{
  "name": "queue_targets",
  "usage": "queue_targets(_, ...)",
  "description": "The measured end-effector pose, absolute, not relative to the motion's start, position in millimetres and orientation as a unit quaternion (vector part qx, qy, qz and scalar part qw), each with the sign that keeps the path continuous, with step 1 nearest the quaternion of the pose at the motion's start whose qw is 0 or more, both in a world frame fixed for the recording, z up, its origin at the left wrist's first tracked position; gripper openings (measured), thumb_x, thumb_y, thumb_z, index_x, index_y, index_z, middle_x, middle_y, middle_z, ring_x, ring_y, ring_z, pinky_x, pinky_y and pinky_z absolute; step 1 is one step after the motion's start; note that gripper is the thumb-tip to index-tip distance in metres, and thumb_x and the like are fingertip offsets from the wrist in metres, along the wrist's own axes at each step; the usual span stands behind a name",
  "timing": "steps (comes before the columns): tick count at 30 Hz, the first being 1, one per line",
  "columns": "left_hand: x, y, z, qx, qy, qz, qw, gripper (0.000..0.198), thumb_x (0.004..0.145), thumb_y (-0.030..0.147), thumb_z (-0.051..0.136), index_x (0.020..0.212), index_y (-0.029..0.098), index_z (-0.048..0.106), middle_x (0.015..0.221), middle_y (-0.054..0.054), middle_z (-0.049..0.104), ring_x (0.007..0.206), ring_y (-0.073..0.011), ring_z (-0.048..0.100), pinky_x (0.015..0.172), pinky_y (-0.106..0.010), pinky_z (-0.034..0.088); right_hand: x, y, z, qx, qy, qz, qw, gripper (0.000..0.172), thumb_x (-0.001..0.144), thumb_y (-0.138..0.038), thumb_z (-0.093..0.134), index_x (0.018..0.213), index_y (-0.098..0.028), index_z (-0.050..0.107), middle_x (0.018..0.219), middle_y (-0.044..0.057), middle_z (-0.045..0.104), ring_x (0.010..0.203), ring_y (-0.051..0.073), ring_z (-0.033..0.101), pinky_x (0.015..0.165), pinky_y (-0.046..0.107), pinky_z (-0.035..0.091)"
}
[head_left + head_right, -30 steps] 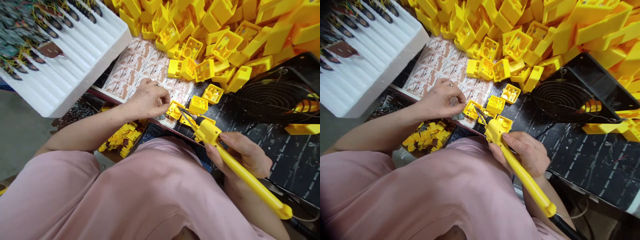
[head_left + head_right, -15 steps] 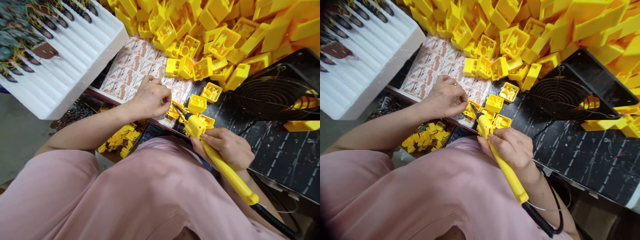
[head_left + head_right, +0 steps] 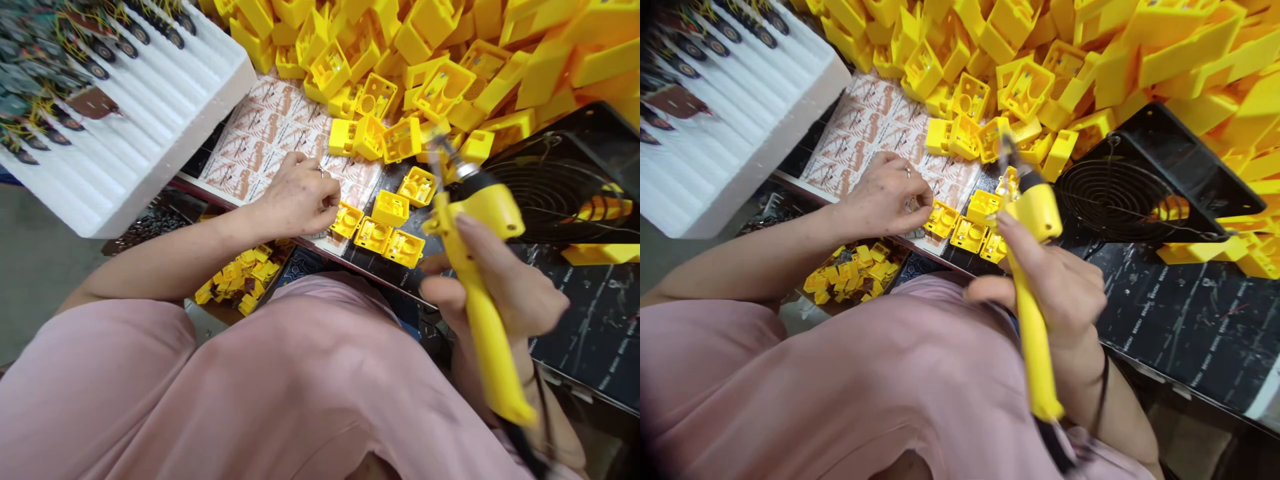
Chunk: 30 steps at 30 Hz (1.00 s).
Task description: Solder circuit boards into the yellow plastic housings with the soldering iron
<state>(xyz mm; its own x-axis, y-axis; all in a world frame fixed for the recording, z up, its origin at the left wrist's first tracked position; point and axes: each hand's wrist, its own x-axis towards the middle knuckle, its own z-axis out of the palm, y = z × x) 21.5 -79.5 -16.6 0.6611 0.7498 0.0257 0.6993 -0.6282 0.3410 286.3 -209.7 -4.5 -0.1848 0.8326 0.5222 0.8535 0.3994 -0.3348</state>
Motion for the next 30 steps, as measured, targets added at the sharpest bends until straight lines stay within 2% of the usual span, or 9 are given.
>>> queue_targets(4,23.8,-82.0,-18.9,0.901,0.399,0.081,0.146,0.020,0.084,0.030,0.053,0.078,0.022,0.071,0.072,-0.004,0.069,0.090,-0.0272,0.061,0.100,-0.053,0.045,274.0,-178.6,0.5,-0.488,-0.823,-0.105,0.272,0.015,0.104,-0.033,0.063,0.112,-0.025,0.072,0.067,-0.005,0.063,0.056,0.008,0.059,0.059,0.021,0.042)
queue_targets(7,22.0,-82.4,-21.3,0.899,0.399,0.090,0.157,0.020,0.085,0.030,0.053,0.080,0.021,0.070,0.075,-0.004,0.071,0.092,-0.0276,0.063,0.100,-0.052,0.045,268.2,-166.4,-10.5,-0.503,-0.836,-0.104,0.192,0.020,0.105,-0.038,0.059,0.116,-0.028,0.072,0.077,0.000,0.065,0.070,0.013,0.062,0.059,0.025,0.039)
queue_targets(10,8.7,-77.5,-18.1,0.879,0.413,0.140,0.192,0.029,0.086,0.038,0.056,0.103,0.021,0.072,0.093,-0.005,0.074,0.092,-0.0243,0.064,0.095,-0.043,0.049,269.5,-162.9,-20.0,-0.507,-0.841,-0.088,0.165,0.023,0.105,-0.028,0.056,0.124,-0.028,0.069,0.079,0.000,0.064,0.075,0.015,0.062,0.062,0.026,0.038)
queue_targets(13,-12.0,-70.3,-9.6,0.838,0.465,0.190,0.214,0.039,0.090,0.044,0.051,0.113,0.019,0.070,0.104,-0.006,0.074,0.086,-0.0186,0.063,0.084,-0.033,0.050,274.8,-159.0,-21.3,-0.499,-0.844,-0.082,0.178,0.027,0.104,-0.021,0.054,0.126,-0.030,0.068,0.075,-0.002,0.059,0.069,0.014,0.058,0.063,0.025,0.040)
queue_targets(17,-21.2,-71.2,-2.7,0.812,0.543,0.103,0.187,0.047,0.093,0.054,0.042,0.086,0.019,0.071,0.073,-0.004,0.066,0.072,-0.0169,0.059,0.075,-0.030,0.046,272.5,-149.2,-19.1,-0.491,-0.833,-0.126,0.222,0.024,0.103,-0.021,0.058,0.123,-0.029,0.070,0.071,-0.003,0.058,0.066,0.012,0.059,0.062,0.025,0.042)
queue_targets(20,-7.9,-78.4,-6.3,0.798,0.573,0.041,0.184,0.048,0.089,0.058,0.046,0.080,0.019,0.072,0.067,-0.003,0.064,0.069,-0.0178,0.059,0.074,-0.032,0.046,262.0,-148.7,-18.4,-0.491,-0.819,-0.146,0.257,0.016,0.099,-0.024,0.067,0.114,-0.028,0.072,0.068,-0.004,0.060,0.063,0.012,0.060,0.061,0.024,0.043)
queue_targets(25,7.4,-81.3,-14.7,0.786,0.535,0.052,0.305,0.022,0.079,0.033,0.058,0.081,0.017,0.072,0.067,0.000,0.067,0.064,-0.0138,0.061,0.072,-0.027,0.047,258.8,-169.6,-10.6,-0.455,-0.817,-0.110,0.337,0.021,0.089,-0.014,0.078,0.107,-0.025,0.071,0.065,-0.006,0.058,0.056,0.010,0.054,0.059,0.023,0.045)
queue_targets(27,3.7,-79.6,-13.4,0.799,0.515,0.072,0.303,0.023,0.080,0.030,0.057,0.087,0.017,0.074,0.073,-0.001,0.071,0.069,-0.0141,0.063,0.072,-0.027,0.047,265.9,-180.5,-5.3,-0.449,-0.821,-0.087,0.342,0.023,0.086,-0.012,0.081,0.105,-0.021,0.072,0.067,-0.005,0.063,0.055,0.009,0.056,0.059,0.023,0.046)
queue_targets(30,-4.2,-77.5,-7.0,0.846,0.494,0.060,0.191,0.029,0.090,0.035,0.054,0.097,0.019,0.078,0.090,-0.005,0.076,0.089,-0.0205,0.069,0.079,-0.031,0.049,275.2,-192.7,-1.8,-0.457,-0.825,-0.048,0.328,0.026,0.086,-0.014,0.083,0.108,-0.021,0.071,0.075,-0.003,0.072,0.058,0.011,0.063,0.061,0.025,0.051)
